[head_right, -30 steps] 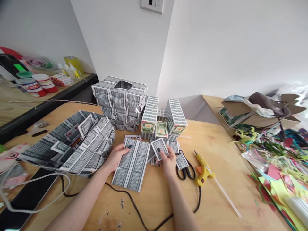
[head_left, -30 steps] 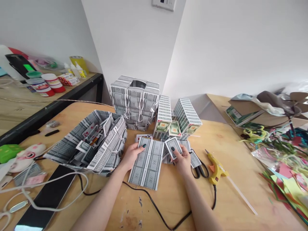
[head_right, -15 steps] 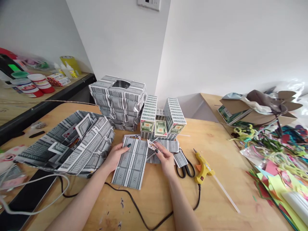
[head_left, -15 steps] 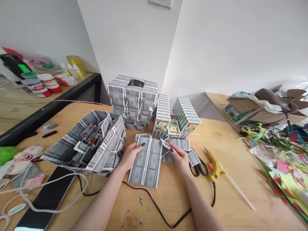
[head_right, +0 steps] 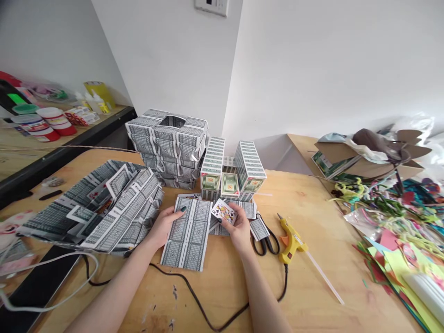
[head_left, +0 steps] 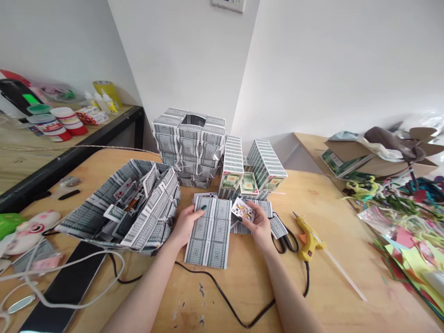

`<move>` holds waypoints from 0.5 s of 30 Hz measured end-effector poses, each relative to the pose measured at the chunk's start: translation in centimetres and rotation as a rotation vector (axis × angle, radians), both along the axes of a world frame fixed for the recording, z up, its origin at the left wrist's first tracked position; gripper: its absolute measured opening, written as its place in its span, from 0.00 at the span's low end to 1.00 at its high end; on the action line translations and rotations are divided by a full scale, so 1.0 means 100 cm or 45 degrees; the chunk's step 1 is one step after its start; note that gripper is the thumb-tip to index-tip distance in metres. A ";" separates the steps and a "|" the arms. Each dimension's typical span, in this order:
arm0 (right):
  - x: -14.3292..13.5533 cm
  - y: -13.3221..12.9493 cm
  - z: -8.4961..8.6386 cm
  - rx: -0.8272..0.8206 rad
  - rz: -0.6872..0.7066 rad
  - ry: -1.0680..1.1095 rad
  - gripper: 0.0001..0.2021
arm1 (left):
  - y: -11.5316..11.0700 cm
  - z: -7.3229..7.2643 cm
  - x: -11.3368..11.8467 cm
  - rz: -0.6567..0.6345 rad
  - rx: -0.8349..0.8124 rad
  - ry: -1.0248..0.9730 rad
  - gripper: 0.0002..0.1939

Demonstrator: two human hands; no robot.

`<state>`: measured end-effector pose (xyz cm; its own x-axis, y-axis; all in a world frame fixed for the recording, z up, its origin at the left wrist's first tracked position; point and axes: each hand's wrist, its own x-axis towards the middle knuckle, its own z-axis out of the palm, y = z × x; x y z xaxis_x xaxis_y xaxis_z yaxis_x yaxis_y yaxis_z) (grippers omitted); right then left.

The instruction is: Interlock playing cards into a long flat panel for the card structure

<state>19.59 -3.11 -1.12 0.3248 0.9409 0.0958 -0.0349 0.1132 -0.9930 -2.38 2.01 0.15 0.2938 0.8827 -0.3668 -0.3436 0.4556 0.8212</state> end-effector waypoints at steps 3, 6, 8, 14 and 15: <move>0.000 0.000 0.001 0.009 0.023 -0.020 0.25 | 0.000 0.000 0.000 0.007 0.006 0.021 0.16; 0.000 0.000 0.001 0.017 0.006 -0.019 0.25 | 0.000 0.000 0.000 0.034 0.014 0.011 0.14; 0.000 0.000 0.000 0.023 0.014 -0.031 0.25 | 0.000 0.001 0.000 0.039 0.010 0.004 0.14; 0.001 0.000 -0.002 0.039 0.012 -0.078 0.24 | 0.000 0.000 0.000 0.031 0.002 -0.008 0.16; 0.001 0.000 -0.003 0.035 0.002 -0.070 0.25 | 0.000 -0.001 0.000 0.028 0.005 -0.012 0.16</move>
